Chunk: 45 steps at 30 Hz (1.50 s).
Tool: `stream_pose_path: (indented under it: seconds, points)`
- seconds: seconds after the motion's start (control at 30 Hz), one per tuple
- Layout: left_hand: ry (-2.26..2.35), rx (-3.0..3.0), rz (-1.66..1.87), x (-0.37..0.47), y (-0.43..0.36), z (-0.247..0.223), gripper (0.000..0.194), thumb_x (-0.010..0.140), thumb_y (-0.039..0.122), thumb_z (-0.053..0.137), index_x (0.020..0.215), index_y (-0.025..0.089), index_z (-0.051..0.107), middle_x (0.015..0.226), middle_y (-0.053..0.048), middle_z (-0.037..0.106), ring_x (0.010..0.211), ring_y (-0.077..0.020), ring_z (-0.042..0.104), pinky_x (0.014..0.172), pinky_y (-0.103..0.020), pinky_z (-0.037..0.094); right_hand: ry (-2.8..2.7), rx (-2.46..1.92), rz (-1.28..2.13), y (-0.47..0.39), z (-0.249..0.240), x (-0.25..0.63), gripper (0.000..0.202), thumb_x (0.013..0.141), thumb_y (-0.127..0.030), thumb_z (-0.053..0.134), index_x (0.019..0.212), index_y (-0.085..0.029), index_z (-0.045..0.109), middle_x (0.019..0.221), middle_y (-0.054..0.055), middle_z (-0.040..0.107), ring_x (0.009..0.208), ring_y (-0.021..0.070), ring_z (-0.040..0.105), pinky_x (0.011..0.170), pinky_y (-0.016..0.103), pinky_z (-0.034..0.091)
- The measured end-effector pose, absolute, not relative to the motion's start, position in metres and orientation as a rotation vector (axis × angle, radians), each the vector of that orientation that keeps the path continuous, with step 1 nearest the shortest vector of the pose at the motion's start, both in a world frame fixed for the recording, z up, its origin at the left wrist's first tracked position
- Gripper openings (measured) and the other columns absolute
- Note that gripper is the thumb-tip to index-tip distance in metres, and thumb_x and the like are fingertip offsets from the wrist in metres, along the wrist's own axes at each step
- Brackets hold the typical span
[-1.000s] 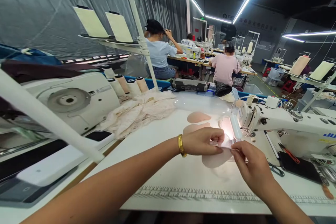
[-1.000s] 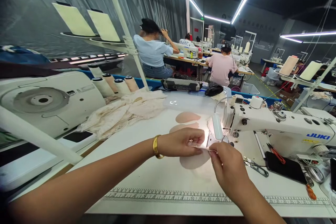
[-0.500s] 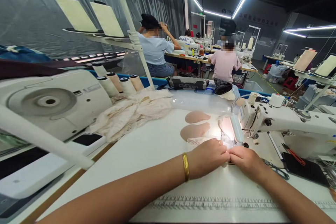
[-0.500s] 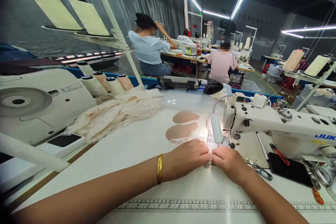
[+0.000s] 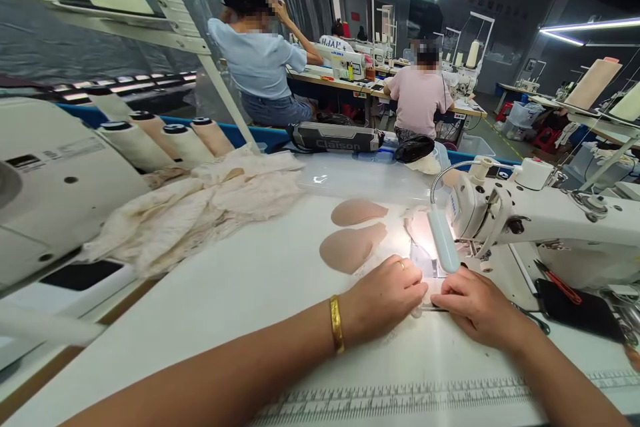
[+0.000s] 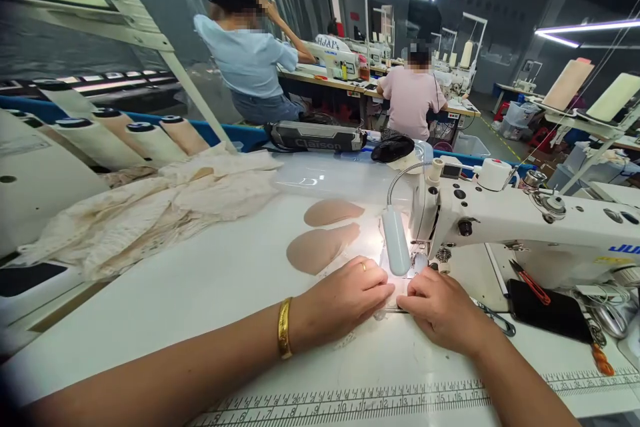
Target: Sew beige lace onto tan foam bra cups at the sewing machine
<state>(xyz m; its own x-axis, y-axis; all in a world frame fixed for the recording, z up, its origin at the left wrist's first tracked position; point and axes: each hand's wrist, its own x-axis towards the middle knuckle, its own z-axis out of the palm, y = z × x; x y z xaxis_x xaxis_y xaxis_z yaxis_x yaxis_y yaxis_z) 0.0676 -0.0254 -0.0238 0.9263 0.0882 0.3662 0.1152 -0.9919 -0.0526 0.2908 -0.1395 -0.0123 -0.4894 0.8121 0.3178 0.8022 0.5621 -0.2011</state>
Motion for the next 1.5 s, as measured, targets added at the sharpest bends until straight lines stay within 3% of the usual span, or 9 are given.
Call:
stream_pose_path:
  seconds: [0.37, 0.77, 1.0, 1.23, 1.5]
  points:
    - [-0.139, -3.056, -0.543, 0.070, -0.027, -0.023, 0.016, 0.094, 0.011, 0.049, 0.087, 0.018, 0.062, 0.079, -0.004, 0.058, 0.069, -0.0186, 0.047, 0.073, -0.033, 0.043, -2.421, -1.259, 0.131, -0.141, -0.010, 0.293, 0.033, 0.095, -0.006, 0.045, 0.106, -0.025, 0.071, 0.091, 0.005, 0.065, 0.082, 0.0192, 0.052, 0.068, 0.031, 0.041]
    - [-0.095, -3.151, -0.767, 0.071, -0.022, -0.032, 0.015, 0.097, 0.017, 0.051, 0.088, 0.019, 0.063, 0.099, -0.006, 0.069, 0.081, -0.0210, 0.055, 0.082, -0.037, 0.042, -2.369, -1.181, 0.230, -0.140, -0.016, 0.295, 0.037, 0.090, -0.002, 0.049, 0.109, -0.026, 0.068, 0.093, 0.004, 0.066, 0.084, 0.0193, 0.052, 0.070, 0.031, 0.043]
    - [-0.100, -3.126, -0.723, 0.078, -0.012, -0.034, 0.022, 0.099, 0.023, 0.048, 0.083, 0.018, 0.062, 0.086, -0.005, 0.065, 0.074, -0.0192, 0.051, 0.077, -0.036, 0.039, -2.290, -1.393, 0.097, -0.135, -0.024, 0.296, 0.028, 0.095, -0.010, 0.049, 0.114, -0.022, 0.065, 0.088, 0.005, 0.062, 0.080, 0.0213, 0.052, 0.068, 0.032, 0.043]
    - [-0.072, -3.169, -0.658, 0.091, 0.006, -0.033, 0.023, 0.101, 0.025, 0.049, 0.094, 0.019, 0.071, 0.100, -0.007, 0.071, 0.091, -0.0226, 0.058, 0.090, -0.039, 0.038, -2.222, -1.507, 0.019, -0.132, -0.032, 0.298, 0.026, 0.098, -0.013, 0.045, 0.110, -0.023, 0.065, 0.096, 0.007, 0.066, 0.091, 0.0234, 0.059, 0.067, 0.031, 0.045]
    - [-0.042, -3.204, -0.680, 0.099, 0.019, -0.033, 0.025, 0.103, 0.028, 0.049, 0.093, 0.021, 0.070, 0.101, -0.004, 0.074, 0.092, -0.0231, 0.059, 0.094, -0.041, 0.034, -2.172, -1.638, 0.028, -0.129, -0.036, 0.300, 0.023, 0.097, -0.012, 0.044, 0.101, -0.024, 0.063, 0.099, 0.006, 0.067, 0.096, 0.0240, 0.062, 0.068, 0.031, 0.047]
